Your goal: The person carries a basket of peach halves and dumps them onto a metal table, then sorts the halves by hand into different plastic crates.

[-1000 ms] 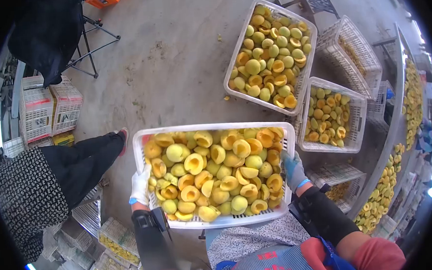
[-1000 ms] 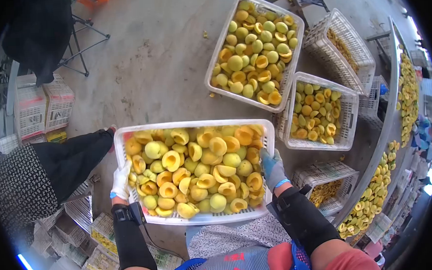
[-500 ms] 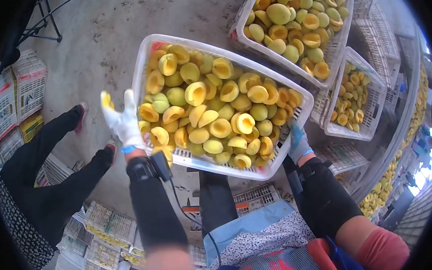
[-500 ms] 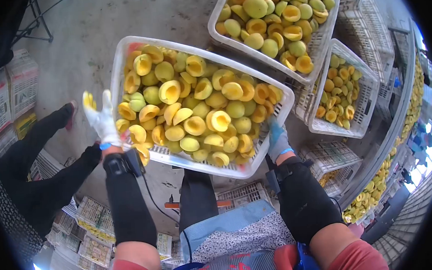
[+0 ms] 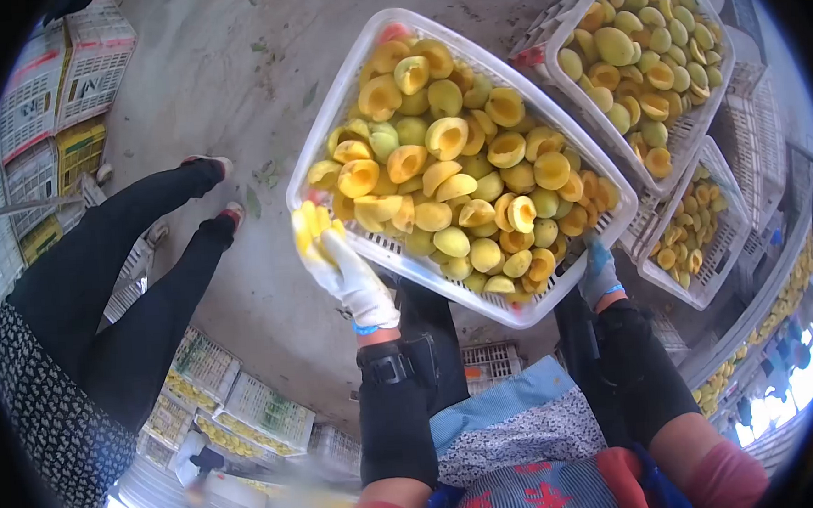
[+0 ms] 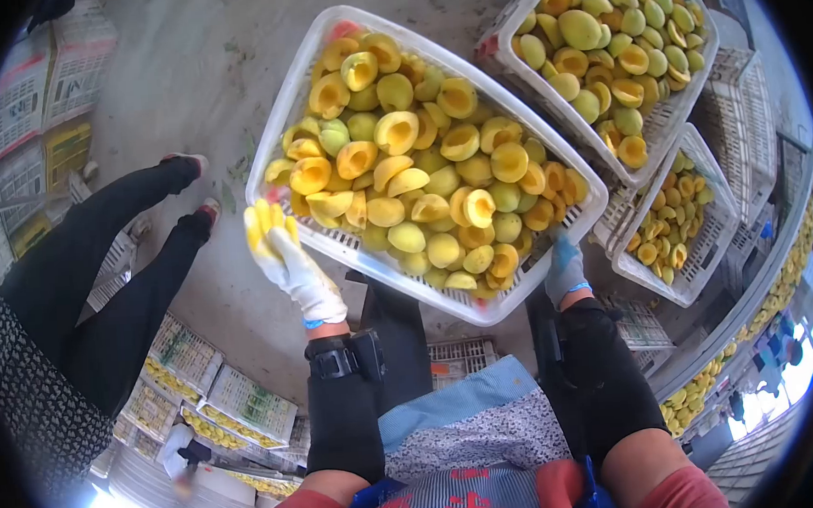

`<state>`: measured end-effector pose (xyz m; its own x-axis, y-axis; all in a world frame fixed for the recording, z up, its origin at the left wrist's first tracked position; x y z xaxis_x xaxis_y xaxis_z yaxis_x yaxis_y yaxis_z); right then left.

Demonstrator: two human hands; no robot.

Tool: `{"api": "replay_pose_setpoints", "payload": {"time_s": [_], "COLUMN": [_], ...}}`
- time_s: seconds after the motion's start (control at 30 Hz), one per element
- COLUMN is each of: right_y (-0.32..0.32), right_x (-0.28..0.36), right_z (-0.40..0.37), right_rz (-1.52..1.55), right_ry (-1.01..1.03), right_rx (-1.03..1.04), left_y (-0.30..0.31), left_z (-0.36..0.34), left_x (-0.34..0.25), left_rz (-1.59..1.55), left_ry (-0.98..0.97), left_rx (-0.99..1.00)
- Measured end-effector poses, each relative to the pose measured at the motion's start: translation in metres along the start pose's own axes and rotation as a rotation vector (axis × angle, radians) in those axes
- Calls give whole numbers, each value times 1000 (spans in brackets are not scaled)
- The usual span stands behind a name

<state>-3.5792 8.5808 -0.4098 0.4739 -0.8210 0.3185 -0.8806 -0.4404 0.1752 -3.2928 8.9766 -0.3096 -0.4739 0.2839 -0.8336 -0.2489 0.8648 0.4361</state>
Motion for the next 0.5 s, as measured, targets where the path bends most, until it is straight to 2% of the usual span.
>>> {"api": "replay_pose_setpoints", "payload": {"time_s": [0.03, 0.1, 0.17, 0.2, 0.23, 0.27, 0.3, 0.33, 0.37, 0.4, 0.43, 0.47, 0.5], "right_y": [14, 24, 4, -6, -12, -13, -11, -6, -19, -29, -27, -26, -21], "right_x": [-2, -6, 2, 6, 7, 10, 15, 26, 27, 37, 38, 39, 38], "right_z": [7, 19, -2, -11, -16, -13, -8, -3, -15, -18, -16, -14, -7], "right_rz": [-18, -69, -156, -186, -221, -263, -304, -435, -316, -482, -544, -606, -568], "right_ry": [1, 9, -50, -147, -244, -243, -244, -209, -334, -245, -246, -246, -333], "right_rx": [-24, -54, 41, 95, 144, 239, 334, 367, 223, 304, 324, 344, 300], "left_y": [28, 76, 105, 105, 93, 90, 81, 73, 69, 60, 51, 43, 32], "left_z": [-4, -13, -17, -22, -26, -29, -28, -23, -30, -28, -26, -25, -24], "left_x": [4, 54, 160, 203, 219, 269, 270, 262, 288, 270, 255, 261, 264], "left_rz": [28, -42, 215, 167, 245, 331, 674, 850, 846, 933, 957, 1080, 1197], "left_ry": [31, 210, 333, 415, 511, 518, 515, 504, 430, 450, 463, 330, 192], "left_rx": [-133, -327, -276, -215, -79, 31, 87, 186, 230, 307, 333, 227, 116]}}
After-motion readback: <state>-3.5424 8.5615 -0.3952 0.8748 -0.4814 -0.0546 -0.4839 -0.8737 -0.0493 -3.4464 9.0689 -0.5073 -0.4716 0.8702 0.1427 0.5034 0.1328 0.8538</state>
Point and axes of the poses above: each hand's wrist, its own z-axis towards the middle knuckle, its own y-axis out of the back of the hand, x = y × z, the point moved 8 cm from there along z, towards the middle knuckle, and after that the axes turned 13 degrees about z, right-handed, at the moved point
